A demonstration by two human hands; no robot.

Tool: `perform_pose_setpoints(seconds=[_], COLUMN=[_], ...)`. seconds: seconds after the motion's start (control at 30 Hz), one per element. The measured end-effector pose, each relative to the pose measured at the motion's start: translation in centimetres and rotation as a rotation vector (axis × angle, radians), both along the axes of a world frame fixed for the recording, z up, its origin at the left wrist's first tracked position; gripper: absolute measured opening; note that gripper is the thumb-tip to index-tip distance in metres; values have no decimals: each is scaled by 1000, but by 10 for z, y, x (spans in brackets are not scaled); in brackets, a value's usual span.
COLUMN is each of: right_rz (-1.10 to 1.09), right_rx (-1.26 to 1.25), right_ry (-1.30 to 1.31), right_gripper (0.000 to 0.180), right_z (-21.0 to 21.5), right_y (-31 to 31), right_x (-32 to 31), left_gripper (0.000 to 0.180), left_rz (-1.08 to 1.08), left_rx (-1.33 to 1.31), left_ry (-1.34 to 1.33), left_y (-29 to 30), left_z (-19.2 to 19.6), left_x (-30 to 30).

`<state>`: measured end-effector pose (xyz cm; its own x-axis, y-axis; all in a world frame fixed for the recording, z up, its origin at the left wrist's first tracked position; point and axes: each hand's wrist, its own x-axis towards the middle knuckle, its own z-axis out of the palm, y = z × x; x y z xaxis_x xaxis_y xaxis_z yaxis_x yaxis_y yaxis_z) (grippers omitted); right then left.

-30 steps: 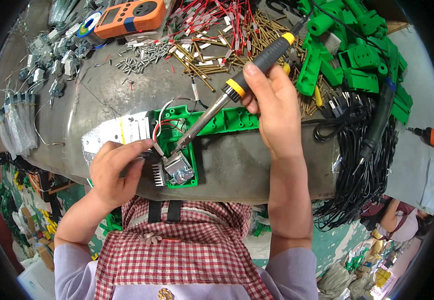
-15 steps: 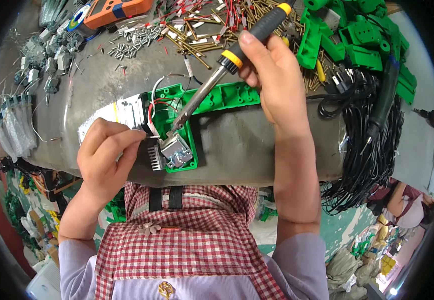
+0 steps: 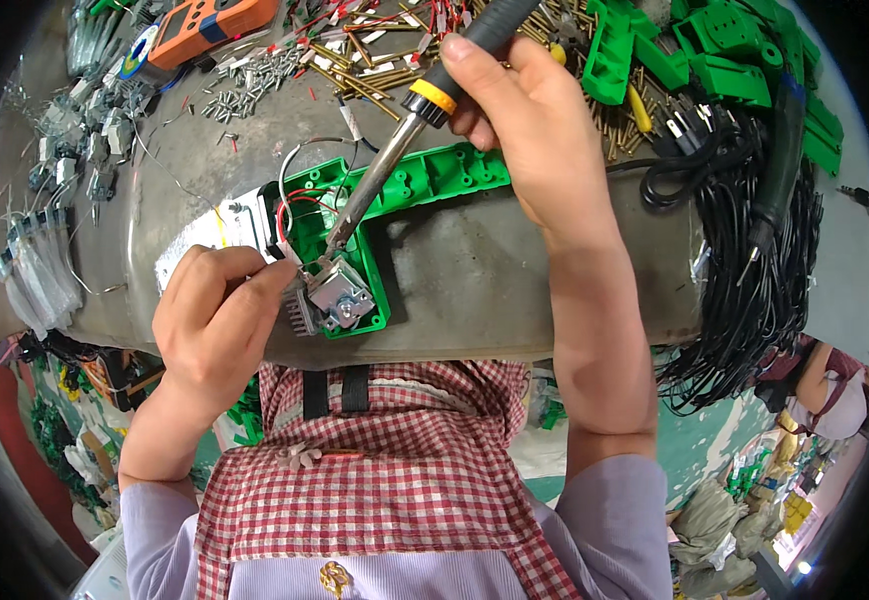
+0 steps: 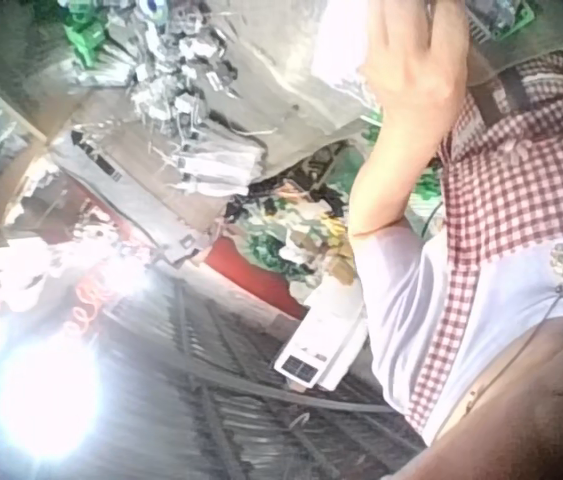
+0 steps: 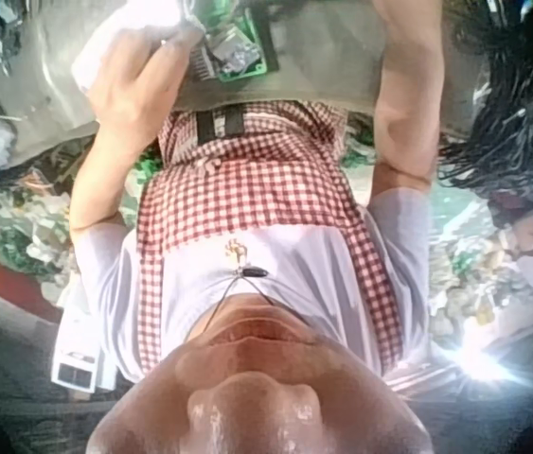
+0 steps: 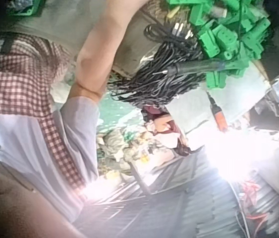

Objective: Assembling the internal motor, circuit board, and plastic housing of a green handheld tool using a soldering iron and electric screwdriver.

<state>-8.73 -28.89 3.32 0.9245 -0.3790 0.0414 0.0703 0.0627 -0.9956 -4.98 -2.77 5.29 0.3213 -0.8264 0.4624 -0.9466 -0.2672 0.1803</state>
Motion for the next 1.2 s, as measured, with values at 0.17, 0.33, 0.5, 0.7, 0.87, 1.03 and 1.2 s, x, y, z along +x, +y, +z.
perform_pose_setpoints(seconds=[0.17,0.33,0.5,0.7,0.87,1.03,1.2], right_rz=[3,1,2,-16,-14,-30,-36], right_rx=[-12,-12,-36,-17,-25,2,-1], right_ry=[15,8,0,-20,11,63,64], right_gripper=[29,29,29,28,28,27,27], right_z=[1,1,5,5,2,6,7], right_y=[1,1,2,1,2,5,4], right_x=[0,-1,-1,-1,-1,-1,-1], left_gripper=[33,33,31,18,45,46,38], left_rz=[-4,-28,-18,19,188,300,262], left_rx=[53,68,86,-19,-182,-267,1], left_ry=[-35,-39,-49,285,1659,1908,1834], left_y=[-2,-4,-5,-3,-41,-69,-72], left_z=[6,7,7,21,57,52,45], left_x=[-3,-2,-3,14,22,45,65])
